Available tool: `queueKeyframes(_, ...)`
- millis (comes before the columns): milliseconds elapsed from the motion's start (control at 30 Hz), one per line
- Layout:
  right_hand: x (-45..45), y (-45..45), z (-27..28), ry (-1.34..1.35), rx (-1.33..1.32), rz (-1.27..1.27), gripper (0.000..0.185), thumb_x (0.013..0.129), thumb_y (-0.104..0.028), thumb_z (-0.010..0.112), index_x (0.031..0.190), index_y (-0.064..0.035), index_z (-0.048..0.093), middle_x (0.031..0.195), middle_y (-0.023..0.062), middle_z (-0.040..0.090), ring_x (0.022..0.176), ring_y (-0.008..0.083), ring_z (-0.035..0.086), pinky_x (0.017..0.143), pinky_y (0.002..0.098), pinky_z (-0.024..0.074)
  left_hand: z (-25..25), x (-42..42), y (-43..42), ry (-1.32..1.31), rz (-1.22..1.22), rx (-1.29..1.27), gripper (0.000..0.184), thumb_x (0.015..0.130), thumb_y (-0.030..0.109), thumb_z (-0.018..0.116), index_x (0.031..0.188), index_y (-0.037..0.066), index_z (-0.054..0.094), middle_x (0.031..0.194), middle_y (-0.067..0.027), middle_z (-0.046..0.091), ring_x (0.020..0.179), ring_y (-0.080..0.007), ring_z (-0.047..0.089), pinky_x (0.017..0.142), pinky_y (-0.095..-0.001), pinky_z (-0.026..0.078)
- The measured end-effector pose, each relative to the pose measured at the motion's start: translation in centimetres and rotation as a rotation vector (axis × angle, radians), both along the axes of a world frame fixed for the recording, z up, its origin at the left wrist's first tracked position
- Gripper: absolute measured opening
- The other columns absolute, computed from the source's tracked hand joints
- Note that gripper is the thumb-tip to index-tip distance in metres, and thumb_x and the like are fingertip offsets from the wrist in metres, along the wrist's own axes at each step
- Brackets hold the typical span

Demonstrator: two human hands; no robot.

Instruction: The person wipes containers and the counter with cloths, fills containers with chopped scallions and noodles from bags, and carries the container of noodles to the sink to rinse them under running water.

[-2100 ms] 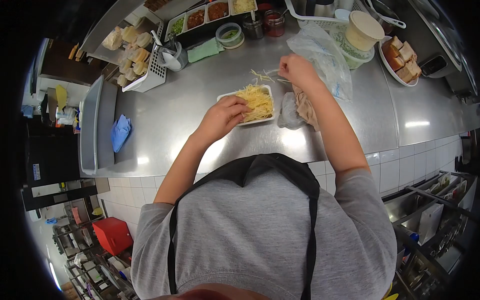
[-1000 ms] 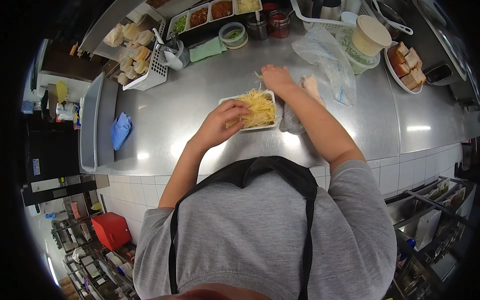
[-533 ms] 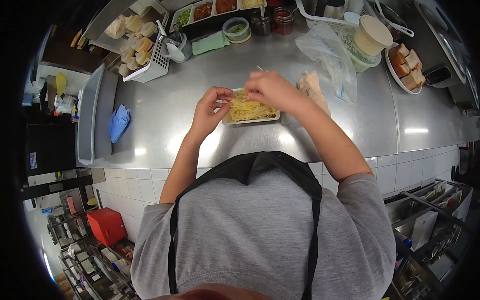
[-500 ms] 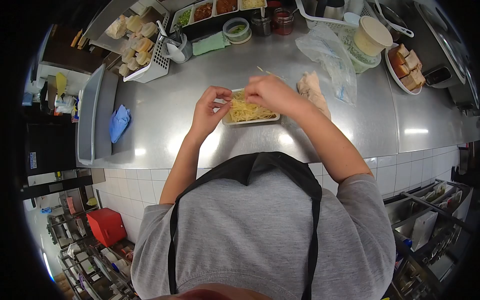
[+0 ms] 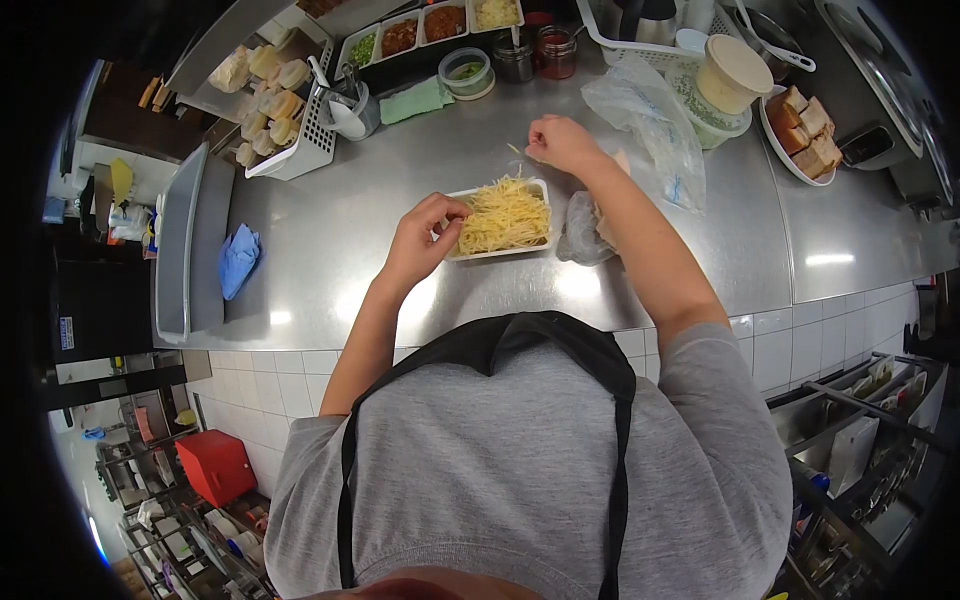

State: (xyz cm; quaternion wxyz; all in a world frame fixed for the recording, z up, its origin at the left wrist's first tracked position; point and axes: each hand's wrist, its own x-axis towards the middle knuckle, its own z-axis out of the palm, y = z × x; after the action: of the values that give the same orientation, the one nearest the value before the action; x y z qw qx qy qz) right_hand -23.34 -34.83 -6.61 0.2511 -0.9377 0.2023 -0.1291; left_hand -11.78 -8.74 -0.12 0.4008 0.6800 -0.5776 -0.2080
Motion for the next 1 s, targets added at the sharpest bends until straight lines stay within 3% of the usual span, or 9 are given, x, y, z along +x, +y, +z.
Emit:
queueKeyframes(33,0.8,0.5,0.2,0.093,0.046,-0.015,0.018,0.075,-0.024,0.067,0.082,-0.0079,0.06,0.091,0.0083,0.062,0.092,0.0274,0.059,0.077,0.0421,0.0465,0.0,0.0,0.0,-0.002,0.002,0.006,0.015,0.08,-0.001,0.056,0.094,0.003,0.062,0.088,-0.0051,0.059,0.076,-0.0149,0.055,0.062,-0.0249,0.044)
queueKeyframes(233,4.3,1.6,-0.6,0.292,-0.126,0.035,0.022,0.078,-0.027,0.064,0.093,-0.0117,0.059,0.103,0.0062,0.059,0.102,0.0244,0.056,0.085,0.0516,0.0392,-0.4,0.0,0.1,0.0,0.012,0.007,0.015,0.081,0.0,0.055,0.094,0.003,0.062,0.088,-0.0053,0.058,0.075,-0.015,0.055,0.062,-0.0247,0.044)
queueKeyframes(467,0.0,0.7,2.2,0.442,-0.055,0.029,0.014,0.082,-0.023,0.058,0.089,-0.0106,0.057,0.097,0.0043,0.058,0.097,0.024,0.056,0.08,0.0464,0.0393,-0.1,-0.2,0.1,0.008,0.012,-0.004,0.016,0.082,-0.001,0.054,0.095,0.003,0.062,0.089,-0.0052,0.058,0.076,-0.0142,0.055,0.061,-0.0245,0.043)
queueKeyframes(667,-1.8,2.0,0.8,0.283,-0.184,0.041,0.015,0.081,-0.023,0.06,0.086,-0.01,0.06,0.097,0.0069,0.06,0.092,0.0253,0.058,0.08,0.0472,0.0407,1.1,0.5,0.3,0.031,0.108,-0.146,0.015,0.082,0.001,0.054,0.095,0.004,0.059,0.092,-0.0051,0.058,0.075,-0.0137,0.055,0.059,-0.0246,0.044)
queueKeyframes(733,-2.3,2.6,4.9,0.079,0.204,0.059,0.017,0.08,-0.024,0.062,0.086,-0.0081,0.06,0.088,0.0068,0.06,0.086,0.0245,0.059,0.079,0.0458,0.0399,1.5,1.0,0.6,-0.005,0.145,-0.152,0.015,0.081,0.0,0.054,0.095,0.004,0.06,0.093,-0.0051,0.058,0.073,-0.0128,0.055,0.058,-0.0244,0.043)
queueKeyframes(800,-2.6,4.5,7.5,-0.033,0.241,0.175,0.018,0.079,-0.023,0.064,0.083,-0.0062,0.059,0.083,0.0076,0.058,0.076,0.0227,0.058,0.073,0.0389,0.0414,1.5,1.3,0.6,0.018,0.162,-0.109,0.015,0.08,0.005,0.06,0.095,0.004,0.06,0.092,-0.0053,0.058,0.076,-0.015,0.054,0.062,-0.0253,0.044)
queueKeyframes(900,-3.1,7.0,8.7,-0.105,0.178,0.338,0.021,0.078,-0.024,0.067,0.081,-0.0043,0.059,0.078,0.0077,0.056,0.067,0.0209,0.056,0.065,0.0321,0.0435,2.1,0.9,0.0,-0.103,0.077,-0.057,0.04,0.074,0.021,0.072,0.109,0.007,0.058,0.104,-0.0078,0.057,0.092,-0.0216,0.054,0.077,-0.0314,0.044)
queueKeyframes(967,-3.6,7.7,9.3,-0.09,0.13,0.363,0.027,0.075,-0.027,0.07,0.086,-0.0042,0.061,0.082,0.0063,0.057,0.071,0.0203,0.057,0.065,0.032,0.0447,2.1,0.2,-0.6,-0.291,-0.047,-0.066,0.085,0.06,0.04,0.08,0.131,0.01,0.043,0.121,-0.0116,0.05,0.11,-0.0295,0.046,0.094,-0.0402,0.036)
queueKeyframes(1000,-4.2,7.9,9.3,-0.09,0.127,0.365,0.027,0.075,-0.027,0.07,0.086,-0.0042,0.061,0.082,0.0063,0.057,0.071,0.0203,0.057,0.065,0.032,0.0447,2.1,-0.1,-0.9,-0.293,-0.044,-0.069,0.085,0.06,0.04,0.08,0.131,0.01,0.043,0.121,-0.0116,0.05,0.11,-0.0295,0.046,0.094,-0.0402,0.036)
